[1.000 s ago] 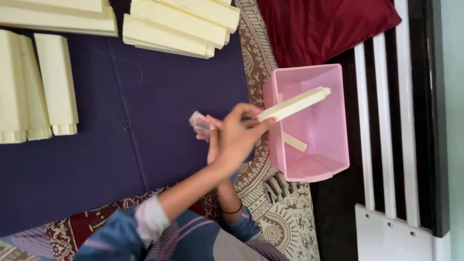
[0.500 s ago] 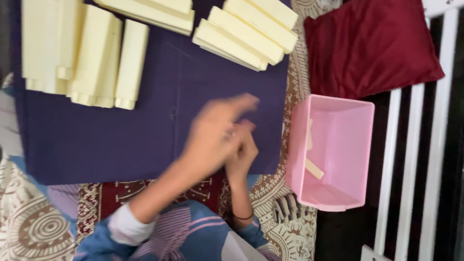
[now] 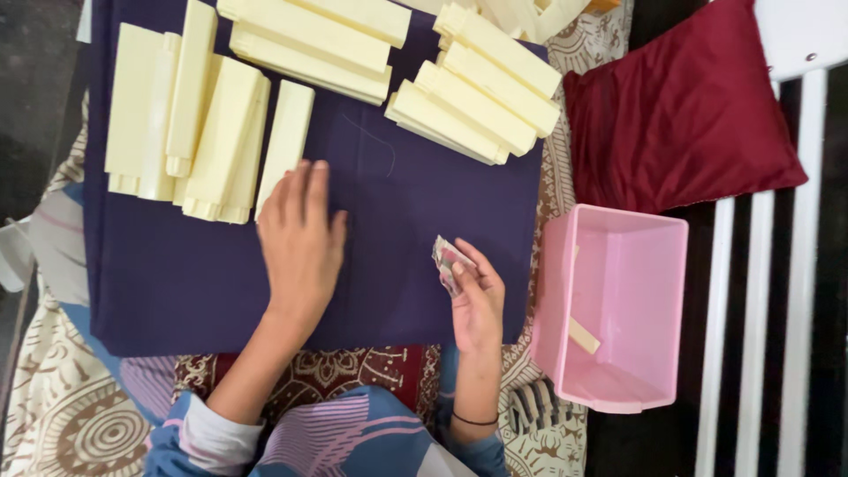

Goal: The person sits on the floor and sands multiple off-white plastic furniture components using a small abrasive block. They hold each piece with one hand and rub the surfaces with the other, then place the sanded pieces into a pink bin. The person repeats this process for several parts throughout the clip.

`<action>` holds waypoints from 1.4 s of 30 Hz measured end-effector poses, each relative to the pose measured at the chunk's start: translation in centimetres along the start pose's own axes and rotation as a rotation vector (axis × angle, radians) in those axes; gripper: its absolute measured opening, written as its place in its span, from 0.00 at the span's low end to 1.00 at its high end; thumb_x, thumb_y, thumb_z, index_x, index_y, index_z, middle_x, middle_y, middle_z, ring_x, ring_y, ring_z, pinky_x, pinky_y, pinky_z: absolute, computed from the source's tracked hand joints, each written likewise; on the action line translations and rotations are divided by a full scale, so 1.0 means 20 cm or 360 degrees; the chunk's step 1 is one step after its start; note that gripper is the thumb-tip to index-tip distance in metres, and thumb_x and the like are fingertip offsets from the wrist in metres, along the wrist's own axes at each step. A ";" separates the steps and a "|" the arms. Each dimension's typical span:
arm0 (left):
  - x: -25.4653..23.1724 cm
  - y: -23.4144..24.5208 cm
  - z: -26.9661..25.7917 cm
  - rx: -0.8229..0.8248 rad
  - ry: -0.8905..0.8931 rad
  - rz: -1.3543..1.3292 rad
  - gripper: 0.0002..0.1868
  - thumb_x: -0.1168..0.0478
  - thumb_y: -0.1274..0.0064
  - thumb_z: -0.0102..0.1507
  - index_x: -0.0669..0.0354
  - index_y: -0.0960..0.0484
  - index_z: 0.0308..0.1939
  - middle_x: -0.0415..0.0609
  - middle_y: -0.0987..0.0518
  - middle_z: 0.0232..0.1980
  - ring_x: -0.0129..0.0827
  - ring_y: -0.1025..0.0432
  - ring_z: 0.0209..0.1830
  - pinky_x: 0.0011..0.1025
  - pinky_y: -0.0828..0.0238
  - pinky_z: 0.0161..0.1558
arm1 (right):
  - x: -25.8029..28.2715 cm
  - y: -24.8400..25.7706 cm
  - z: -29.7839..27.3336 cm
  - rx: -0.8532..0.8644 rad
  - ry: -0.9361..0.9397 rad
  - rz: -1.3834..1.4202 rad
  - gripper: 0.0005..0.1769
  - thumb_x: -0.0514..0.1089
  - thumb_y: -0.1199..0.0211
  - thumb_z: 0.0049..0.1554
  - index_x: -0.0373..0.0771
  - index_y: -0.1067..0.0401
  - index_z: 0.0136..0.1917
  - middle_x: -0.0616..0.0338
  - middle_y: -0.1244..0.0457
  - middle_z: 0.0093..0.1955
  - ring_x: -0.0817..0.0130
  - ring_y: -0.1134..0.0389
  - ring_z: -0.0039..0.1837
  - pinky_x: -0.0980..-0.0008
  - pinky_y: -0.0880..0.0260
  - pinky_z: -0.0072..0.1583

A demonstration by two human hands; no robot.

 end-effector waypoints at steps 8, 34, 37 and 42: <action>-0.09 0.04 -0.01 -0.0105 -0.0028 0.0203 0.33 0.63 0.41 0.61 0.65 0.31 0.69 0.66 0.35 0.73 0.63 0.40 0.70 0.55 0.40 0.65 | -0.02 -0.10 0.06 0.0219 -0.0035 0.0252 0.09 0.31 0.43 0.62 0.30 0.33 0.57 0.46 0.31 0.55 0.60 0.27 0.55 0.68 0.24 0.57; -0.02 -0.12 0.04 0.0043 -0.0086 -0.0740 0.23 0.74 0.38 0.52 0.64 0.18 0.52 0.54 0.19 0.51 0.49 0.26 0.50 0.40 0.27 0.52 | -0.01 -0.73 -0.06 0.0503 0.1678 -0.2127 0.28 0.21 0.47 0.55 0.23 0.32 0.69 0.39 0.39 0.72 0.46 0.39 0.77 0.49 0.41 0.78; 0.00 -0.12 0.06 0.0094 -0.0042 -0.0739 0.23 0.76 0.40 0.53 0.63 0.18 0.53 0.52 0.18 0.51 0.46 0.25 0.48 0.37 0.26 0.51 | -0.05 -0.72 -0.08 0.0668 0.1748 -0.2161 0.26 0.23 0.44 0.56 0.25 0.33 0.69 0.38 0.39 0.73 0.46 0.39 0.77 0.49 0.39 0.77; -0.02 -0.11 0.06 0.0101 0.0024 -0.0824 0.26 0.66 0.31 0.51 0.64 0.19 0.54 0.51 0.18 0.47 0.42 0.25 0.42 0.35 0.25 0.46 | 0.10 -0.52 0.08 0.0231 0.1806 -0.2307 0.33 0.17 0.51 0.55 0.29 0.30 0.71 0.45 0.37 0.74 0.49 0.37 0.77 0.51 0.36 0.77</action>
Point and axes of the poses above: each hand's wrist, its own z-axis towards the middle knuckle, its own y-axis out of the back of the hand, x = y × z, the point moved 5 cm from there along z, towards the middle knuckle
